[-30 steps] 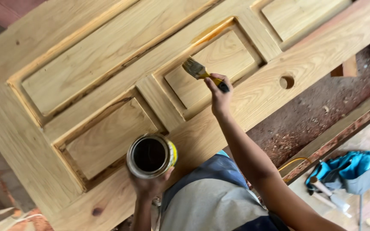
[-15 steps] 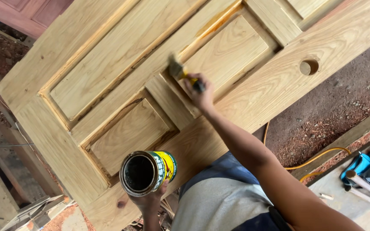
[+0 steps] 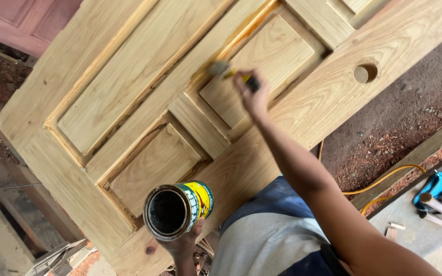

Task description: The person applies a liquid coating to the recessed panels and frame of a wooden door using a brush, frequently dipping the brush into a metal can.

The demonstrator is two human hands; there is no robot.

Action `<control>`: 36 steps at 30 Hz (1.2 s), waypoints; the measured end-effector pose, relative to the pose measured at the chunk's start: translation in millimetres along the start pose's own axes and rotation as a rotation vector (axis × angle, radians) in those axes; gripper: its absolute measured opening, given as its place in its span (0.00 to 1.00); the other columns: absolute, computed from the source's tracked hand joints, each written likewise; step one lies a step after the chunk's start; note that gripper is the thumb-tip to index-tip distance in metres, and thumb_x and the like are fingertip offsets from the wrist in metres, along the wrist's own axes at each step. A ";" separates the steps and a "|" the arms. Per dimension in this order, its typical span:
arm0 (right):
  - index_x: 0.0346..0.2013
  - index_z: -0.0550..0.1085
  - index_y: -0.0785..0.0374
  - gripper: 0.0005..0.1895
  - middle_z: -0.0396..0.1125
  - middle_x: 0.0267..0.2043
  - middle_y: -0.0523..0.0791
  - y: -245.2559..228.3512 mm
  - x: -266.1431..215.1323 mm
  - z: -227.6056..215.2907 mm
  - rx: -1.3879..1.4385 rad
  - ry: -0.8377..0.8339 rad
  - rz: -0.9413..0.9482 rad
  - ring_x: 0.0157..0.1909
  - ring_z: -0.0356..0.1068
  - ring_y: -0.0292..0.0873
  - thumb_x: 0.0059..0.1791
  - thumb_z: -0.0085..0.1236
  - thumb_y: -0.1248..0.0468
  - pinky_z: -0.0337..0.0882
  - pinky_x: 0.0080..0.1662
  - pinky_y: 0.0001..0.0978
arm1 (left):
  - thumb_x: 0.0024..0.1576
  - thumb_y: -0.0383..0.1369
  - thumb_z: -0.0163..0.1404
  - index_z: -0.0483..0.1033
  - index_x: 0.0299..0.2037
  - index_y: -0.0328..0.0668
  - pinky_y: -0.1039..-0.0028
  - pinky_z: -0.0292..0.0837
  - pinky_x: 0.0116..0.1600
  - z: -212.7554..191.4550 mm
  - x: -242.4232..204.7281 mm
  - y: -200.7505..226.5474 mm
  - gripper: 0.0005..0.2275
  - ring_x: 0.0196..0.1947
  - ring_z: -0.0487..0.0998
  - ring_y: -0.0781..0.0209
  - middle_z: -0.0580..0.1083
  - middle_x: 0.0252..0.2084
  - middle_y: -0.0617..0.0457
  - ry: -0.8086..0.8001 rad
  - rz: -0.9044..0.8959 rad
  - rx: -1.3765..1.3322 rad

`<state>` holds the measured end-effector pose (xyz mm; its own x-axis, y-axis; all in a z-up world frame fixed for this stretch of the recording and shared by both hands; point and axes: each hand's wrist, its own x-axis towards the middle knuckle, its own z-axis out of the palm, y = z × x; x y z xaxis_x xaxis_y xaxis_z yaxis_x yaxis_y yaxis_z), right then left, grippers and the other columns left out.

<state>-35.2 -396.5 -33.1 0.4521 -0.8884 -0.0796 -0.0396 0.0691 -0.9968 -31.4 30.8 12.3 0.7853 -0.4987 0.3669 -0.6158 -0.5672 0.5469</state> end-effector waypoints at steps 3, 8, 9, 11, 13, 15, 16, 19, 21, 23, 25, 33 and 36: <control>0.38 0.75 0.59 0.07 0.75 0.35 0.45 15.4 43.9 -30.8 0.132 0.331 -0.192 0.38 0.78 0.39 0.50 0.67 0.66 0.78 0.41 0.26 | 0.35 0.55 0.65 0.56 0.69 0.25 0.60 0.69 0.70 0.7 -0.2 0.2 0.54 0.66 0.71 0.41 0.68 0.65 0.33 0.044 -0.024 -0.062; 0.39 0.72 0.59 0.07 0.76 0.38 0.49 4.8 3.5 0.5 -0.024 0.107 -0.252 0.33 0.79 0.41 0.52 0.62 0.72 0.82 0.29 0.26 | 0.38 0.58 0.62 0.56 0.69 0.25 0.59 0.69 0.68 1.5 -3.3 1.9 0.53 0.66 0.71 0.38 0.68 0.65 0.32 0.019 0.003 0.036; 0.39 0.72 0.59 0.07 0.76 0.38 0.49 7.9 9.8 -5.1 -0.025 0.108 -0.255 0.33 0.79 0.41 0.52 0.62 0.72 0.82 0.29 0.26 | 0.38 0.58 0.62 0.56 0.69 0.25 0.59 0.69 0.68 1.8 -2.5 2.3 0.53 0.66 0.71 0.38 0.68 0.65 0.32 0.021 0.004 0.033; 0.38 0.76 0.57 0.04 0.76 0.37 0.43 14.9 19.5 -15.5 0.055 0.095 -0.183 0.36 0.75 0.38 0.51 0.64 0.66 0.76 0.39 0.30 | 0.36 0.55 0.65 0.53 0.70 0.26 0.59 0.67 0.71 0.4 -6.1 4.5 0.55 0.68 0.68 0.39 0.66 0.67 0.33 0.016 -0.027 -0.003; 0.37 0.76 0.56 0.05 0.75 0.35 0.41 30.0 64.3 -51.5 0.004 0.295 -0.253 0.35 0.73 0.35 0.50 0.67 0.65 0.74 0.37 0.27 | 0.35 0.52 0.67 0.53 0.70 0.27 0.59 0.67 0.71 1.3 -3.4 9.3 0.55 0.68 0.68 0.40 0.66 0.67 0.33 0.014 -0.050 -0.080; 0.36 0.77 0.54 0.07 0.74 0.33 0.38 30.4 84.8 -64.5 -0.040 0.491 -0.331 0.33 0.71 0.32 0.48 0.70 0.65 0.72 0.36 0.24 | 0.34 0.49 0.69 0.53 0.70 0.28 0.59 0.68 0.71 3.2 -4.9 6.4 0.55 0.68 0.68 0.40 0.66 0.67 0.33 0.021 -0.069 -0.156; 0.35 0.75 0.54 0.07 0.74 0.32 0.39 23.4 82.9 -61.4 -0.094 0.589 -0.352 0.33 0.71 0.33 0.48 0.69 0.62 0.73 0.37 0.26 | 0.35 0.52 0.67 0.52 0.71 0.27 0.58 0.68 0.71 5.8 -7.9 2.0 0.56 0.68 0.69 0.39 0.66 0.67 0.32 0.035 -0.036 -0.092; 0.35 0.73 0.54 0.06 0.74 0.35 0.41 18.0 32.0 -12.8 -0.108 0.418 -0.354 0.35 0.73 0.36 0.49 0.63 0.66 0.74 0.38 0.29 | 0.40 0.56 0.64 0.44 0.73 0.38 0.54 0.70 0.68 13.4 -26.1 -17.4 0.55 0.68 0.68 0.34 0.61 0.69 0.28 0.049 0.125 0.132; 0.36 0.72 0.53 0.08 0.74 0.37 0.42 15.4 9.8 6.3 -0.070 0.159 -0.335 0.38 0.74 0.38 0.50 0.58 0.72 0.74 0.39 0.31 | 0.45 0.58 0.62 0.38 0.76 0.48 0.50 0.73 0.65 21.7 -31.3 -24.6 0.54 0.68 0.66 0.31 0.57 0.71 0.27 0.047 0.262 0.283; 0.37 0.77 0.57 0.04 0.77 0.39 0.42 10.4 7.0 6.4 -0.043 0.020 -0.213 0.40 0.73 0.36 0.50 0.66 0.67 0.73 0.43 0.28 | 0.35 0.55 0.67 0.42 0.72 0.31 0.54 0.73 0.67 24.6 -35.1 -23.7 0.61 0.65 0.70 0.32 0.63 0.67 0.25 0.114 0.121 0.065; 0.38 0.76 0.57 0.05 0.75 0.37 0.43 33.9 54.1 -38.7 -0.111 0.127 -0.319 0.39 0.73 0.37 0.50 0.66 0.66 0.74 0.42 0.29 | 0.35 0.53 0.69 0.41 0.73 0.28 0.55 0.68 0.70 25.3 -37.0 -15.7 0.61 0.67 0.67 0.34 0.61 0.68 0.26 0.115 0.048 0.032; 0.45 0.80 0.64 0.07 0.72 0.55 0.54 -31.2 6.1 -7.2 -0.446 -0.658 -0.912 0.51 0.77 0.49 0.54 0.58 0.74 0.80 0.52 0.38 | 0.34 0.46 0.71 0.45 0.72 0.31 0.56 0.62 0.75 26.0 -13.5 17.8 0.59 0.70 0.66 0.39 0.62 0.70 0.31 0.104 -0.136 -0.338; 0.45 0.81 0.55 0.15 0.73 0.61 0.47 -14.1 11.3 7.8 -0.781 -0.757 -1.012 0.62 0.73 0.49 0.50 0.61 0.76 0.88 0.40 0.36 | 0.34 0.42 0.73 0.45 0.73 0.38 0.54 0.61 0.76 19.7 -11.0 27.7 0.58 0.70 0.65 0.40 0.61 0.70 0.33 0.096 -0.115 -0.431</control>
<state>-22.6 -404.0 -20.0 0.9143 0.0494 0.4019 0.2214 -0.8921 -0.3939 -58.4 7.7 8.6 0.8619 -0.3742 0.3423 -0.4571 -0.2808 0.8440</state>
